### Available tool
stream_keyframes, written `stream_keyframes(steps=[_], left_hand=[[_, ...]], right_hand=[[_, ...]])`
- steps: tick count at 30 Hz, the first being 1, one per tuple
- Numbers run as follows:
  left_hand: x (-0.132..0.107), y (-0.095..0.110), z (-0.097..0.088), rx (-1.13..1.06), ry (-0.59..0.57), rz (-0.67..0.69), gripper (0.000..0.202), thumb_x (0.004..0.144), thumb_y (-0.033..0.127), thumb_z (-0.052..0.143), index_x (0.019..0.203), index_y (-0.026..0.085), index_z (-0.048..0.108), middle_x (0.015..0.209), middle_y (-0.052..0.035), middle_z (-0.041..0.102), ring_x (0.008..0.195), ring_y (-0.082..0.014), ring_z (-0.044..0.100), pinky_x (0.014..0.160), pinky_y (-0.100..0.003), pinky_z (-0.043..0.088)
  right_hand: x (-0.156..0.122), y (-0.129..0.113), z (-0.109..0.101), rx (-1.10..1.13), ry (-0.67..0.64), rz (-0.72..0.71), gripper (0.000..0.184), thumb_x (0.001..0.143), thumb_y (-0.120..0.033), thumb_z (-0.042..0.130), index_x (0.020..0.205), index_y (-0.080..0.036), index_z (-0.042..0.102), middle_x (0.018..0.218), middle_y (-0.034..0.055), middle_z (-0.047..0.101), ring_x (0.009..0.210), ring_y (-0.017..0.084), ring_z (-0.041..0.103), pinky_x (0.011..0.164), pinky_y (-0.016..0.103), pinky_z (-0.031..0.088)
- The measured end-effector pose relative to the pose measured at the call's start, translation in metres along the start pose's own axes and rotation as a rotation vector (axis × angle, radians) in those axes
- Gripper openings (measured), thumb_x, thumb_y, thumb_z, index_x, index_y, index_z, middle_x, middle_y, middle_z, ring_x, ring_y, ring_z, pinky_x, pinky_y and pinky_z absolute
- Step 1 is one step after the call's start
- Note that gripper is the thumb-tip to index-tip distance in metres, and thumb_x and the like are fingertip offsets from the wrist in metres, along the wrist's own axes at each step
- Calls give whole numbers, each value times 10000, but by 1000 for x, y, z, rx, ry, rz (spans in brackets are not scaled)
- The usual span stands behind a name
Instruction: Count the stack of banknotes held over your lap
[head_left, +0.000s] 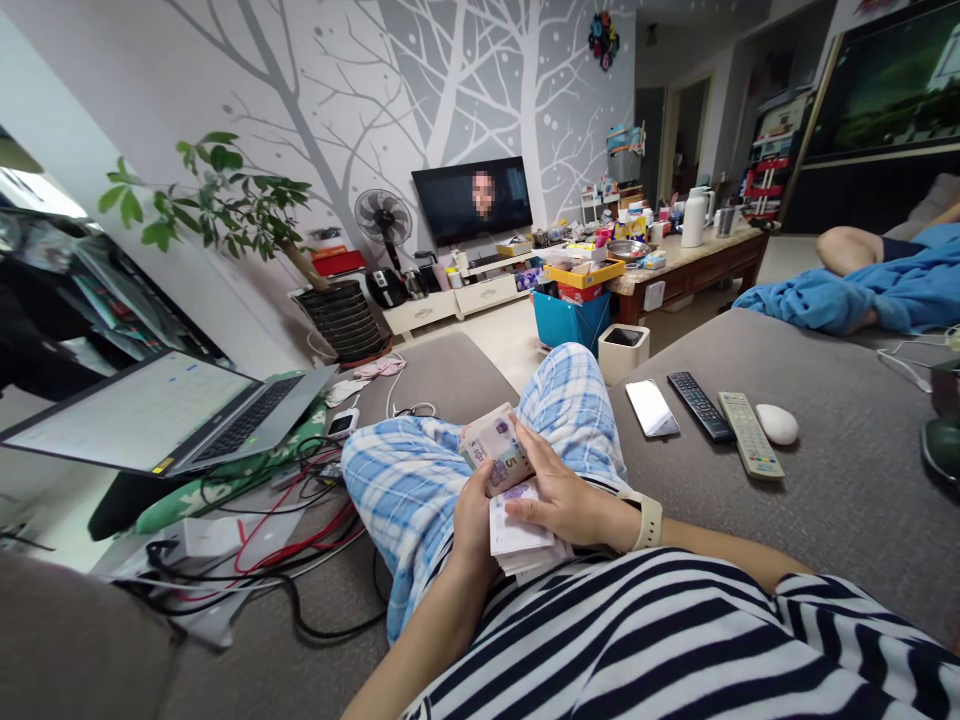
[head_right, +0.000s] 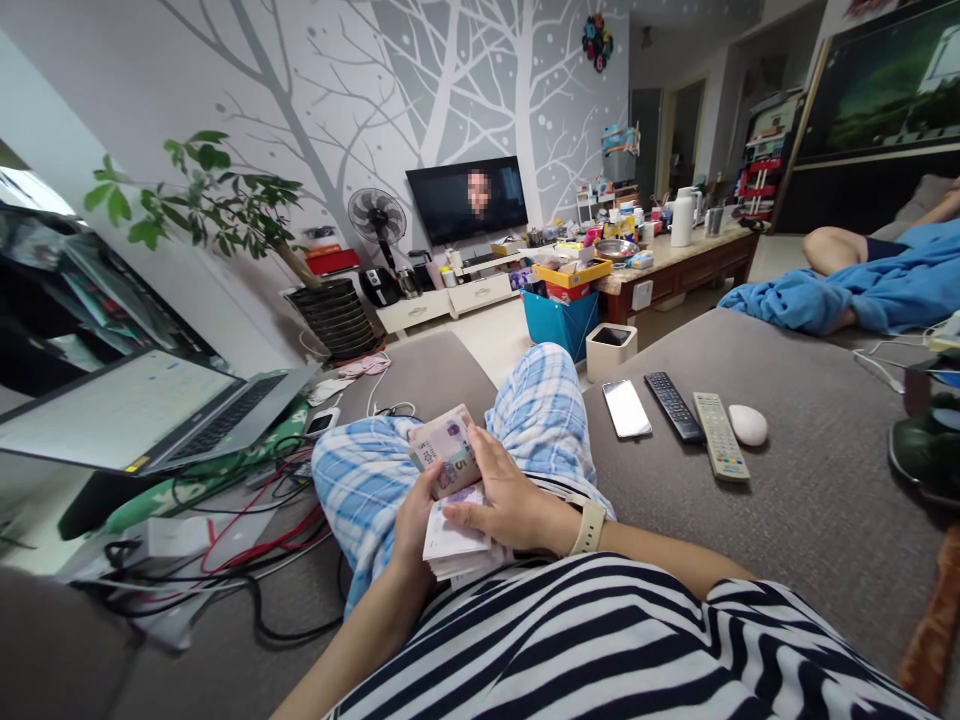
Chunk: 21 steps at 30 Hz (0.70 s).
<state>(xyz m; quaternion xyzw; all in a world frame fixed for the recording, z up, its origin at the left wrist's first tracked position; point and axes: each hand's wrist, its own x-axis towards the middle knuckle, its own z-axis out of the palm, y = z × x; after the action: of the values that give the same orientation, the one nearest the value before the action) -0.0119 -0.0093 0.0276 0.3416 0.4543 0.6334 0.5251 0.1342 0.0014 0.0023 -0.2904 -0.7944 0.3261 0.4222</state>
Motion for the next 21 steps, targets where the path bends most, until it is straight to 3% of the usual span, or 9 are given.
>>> stream_keyframes(steps=[4,8,11,14,17,21], left_hand=[[-3,-1,7,-100,-25,-138,117,673,243,669,766,179,700,828,-84,752,888,-289,692,816,-390,544],[-4,-8,12,-146,43,-156,168,652,262,643,751,133,684,715,-73,728,670,-236,681,663,-348,549],[-6,-10,12,-122,43,-118,154,580,233,693,690,131,656,621,-47,693,618,-211,659,606,-297,524],[-7,-10,12,-107,15,-108,174,549,219,721,681,144,636,598,-34,682,618,-212,665,610,-290,518],[-8,-11,12,-111,10,-119,224,554,208,728,753,142,649,669,-47,713,685,-233,692,662,-315,530],[-6,-13,10,-95,9,-94,236,590,265,739,773,135,669,727,-64,736,725,-237,695,695,-321,537]], right_hand=[[3,9,3,160,160,96,911,751,-400,738,1492,-267,226,1528,119,301,1378,291,327,1104,483,319],[6,15,3,317,262,206,698,745,-365,724,1351,-236,401,1329,118,493,1107,243,555,863,387,495],[9,16,1,310,384,230,476,751,-391,705,1141,-204,505,1016,56,593,877,192,580,746,328,477],[12,18,-1,272,436,206,305,759,-410,685,917,-202,529,750,-23,541,691,153,513,669,294,432],[15,20,-1,219,446,204,259,767,-410,666,766,-202,510,654,-47,479,615,136,447,608,276,386],[16,19,-1,178,449,208,267,775,-408,648,697,-197,503,623,-48,466,593,127,434,577,265,360]])
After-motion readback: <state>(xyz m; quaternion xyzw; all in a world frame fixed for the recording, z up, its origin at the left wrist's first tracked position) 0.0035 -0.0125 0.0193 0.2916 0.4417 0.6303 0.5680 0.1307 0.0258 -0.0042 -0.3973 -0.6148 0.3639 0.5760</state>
